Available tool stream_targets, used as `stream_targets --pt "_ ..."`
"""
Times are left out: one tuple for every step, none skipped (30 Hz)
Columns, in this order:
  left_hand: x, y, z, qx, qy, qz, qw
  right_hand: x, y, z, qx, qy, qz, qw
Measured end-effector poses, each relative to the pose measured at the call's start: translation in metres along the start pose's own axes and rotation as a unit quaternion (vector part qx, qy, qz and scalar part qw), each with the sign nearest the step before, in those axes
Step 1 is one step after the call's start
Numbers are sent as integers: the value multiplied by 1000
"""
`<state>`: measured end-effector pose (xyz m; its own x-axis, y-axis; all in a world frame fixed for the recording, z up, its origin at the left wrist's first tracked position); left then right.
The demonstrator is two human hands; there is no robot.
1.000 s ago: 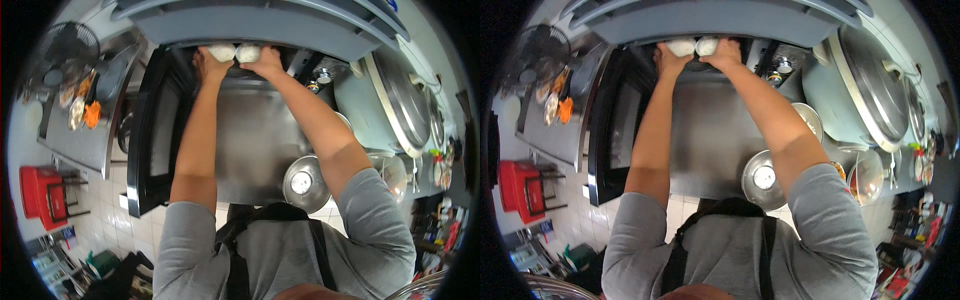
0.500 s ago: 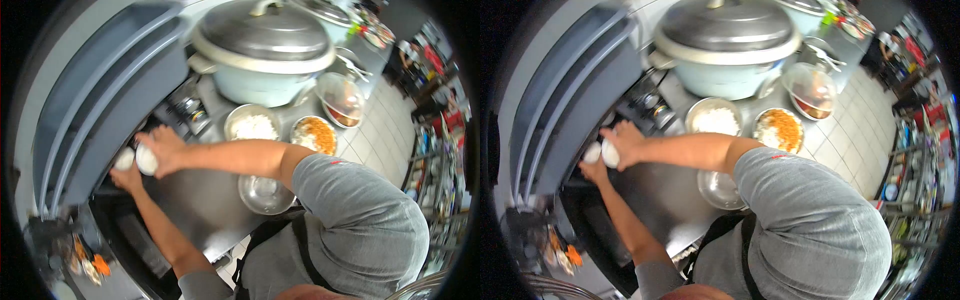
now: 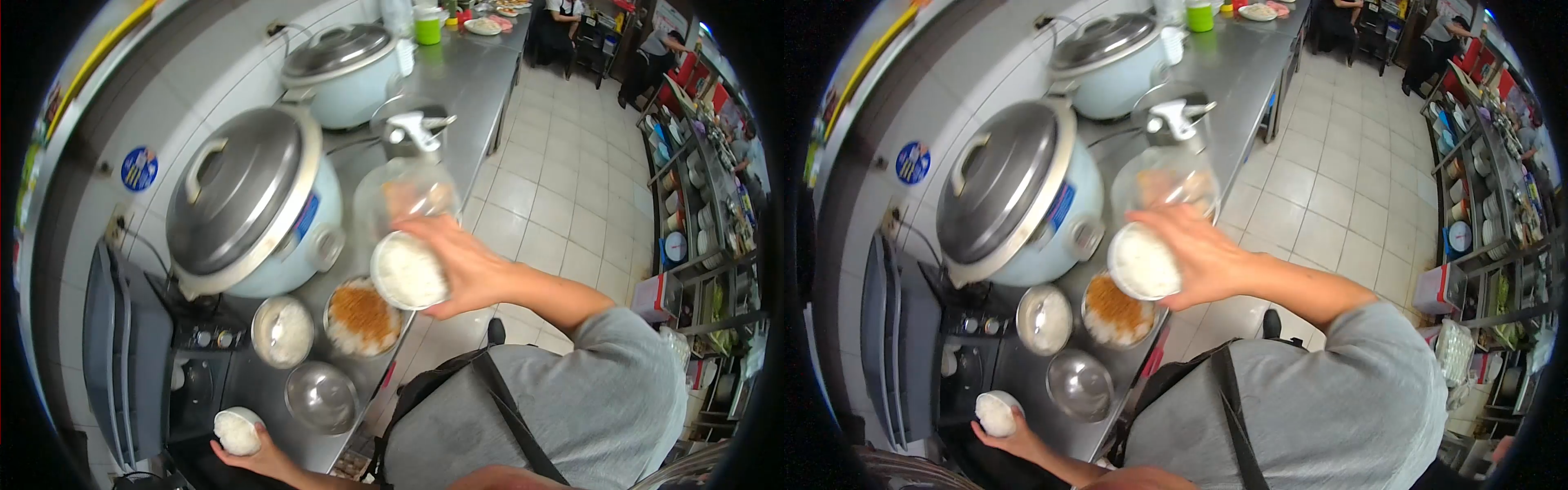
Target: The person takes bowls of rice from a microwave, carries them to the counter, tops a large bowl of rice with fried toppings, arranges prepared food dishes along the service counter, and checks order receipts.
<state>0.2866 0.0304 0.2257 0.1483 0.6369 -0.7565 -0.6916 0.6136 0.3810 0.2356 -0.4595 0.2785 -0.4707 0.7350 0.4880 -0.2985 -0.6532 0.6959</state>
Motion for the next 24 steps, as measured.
stream_targets --pt "-30 -5 -10 6 -4 -13 1000 -23 35 -30 -18 -40 -4 999" --pt "-66 -10 -21 3 9 3 1000 -43 65 -63 -34 -82 -8 996" --pt "-99 -20 -31 4 5 -13 1000 -56 92 -93 -39 -85 -11 996" --pt "-128 -31 -39 8 1 -30 1000 -73 121 -125 -69 -128 -33 989" --pt "-157 -46 -47 13 -34 -45 998 -88 149 -155 -99 -171 -57 979" --pt "-183 -63 -54 21 -65 -57 996 -96 169 -180 -103 -176 -62 977" --pt "-216 -85 -66 40 -74 -91 992 -109 191 -208 -122 -222 -74 965" --pt "-250 -108 -78 59 -80 -124 987 -120 210 -231 -138 -268 -85 950" --pt "-281 -134 -90 109 -70 -171 977 -128 224 -245 -137 -272 -87 948" --pt "-309 -161 -102 156 -58 -219 961 -137 237 -259 -144 -285 -104 942" --pt "-338 -186 -113 183 -68 -222 955 -149 251 -272 -152 -298 -121 935" --pt "-366 -209 -124 192 -99 -211 953 -162 262 -279 -151 -301 -122 934" --pt "-392 -234 -135 220 -101 -227 943 -175 272 -282 -172 -296 -117 932" --pt "-416 -259 -145 247 -104 -243 932 -190 282 -281 -194 -291 -112 930" --pt "-437 -284 -153 249 -107 -245 931 -208 290 -277 -198 -292 -113 929" --pt "-459 -309 -164 262 -133 -260 920 -227 299 -271 -211 -283 -101 930" --pt "-478 -334 -173 274 -158 -274 908 -246 307 -264 -222 -273 -90 932" --pt "-496 -363 -184 277 -157 -278 906 -270 318 -260 -223 -276 -95 930" --pt "-513 -393 -198 295 -146 -310 892 -294 329 -254 -224 -270 -85 933" --pt "-529 -424 -210 312 -134 -341 877 -320 342 -250 -223 -264 -75 935" --pt "-541 -457 -221 311 -128 -360 870 -347 355 -250 -217 -267 -81 935" --pt "-555 -491 -233 315 -119 -361 870 -372 371 -254 -222 -271 -103 931" --pt "-573 -525 -246 327 -129 -364 863 -398 391 -257 -226 -274 -126 926" --pt "-594 -559 -258 339 -139 -366 856 -424 407 -262 -217 -278 -130 927"
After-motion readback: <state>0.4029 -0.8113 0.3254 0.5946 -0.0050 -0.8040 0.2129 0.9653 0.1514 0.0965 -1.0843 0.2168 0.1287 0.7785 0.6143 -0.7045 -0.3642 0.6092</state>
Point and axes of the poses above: each hand's wrist, its own z-axis towards the middle knuckle, its own y-axis out of the back of the hand, x = y × z, the point moved 8 cm from there along z, towards the middle knuckle, and after that the axes turned 12 degrees about y, right-handed, at the moved point
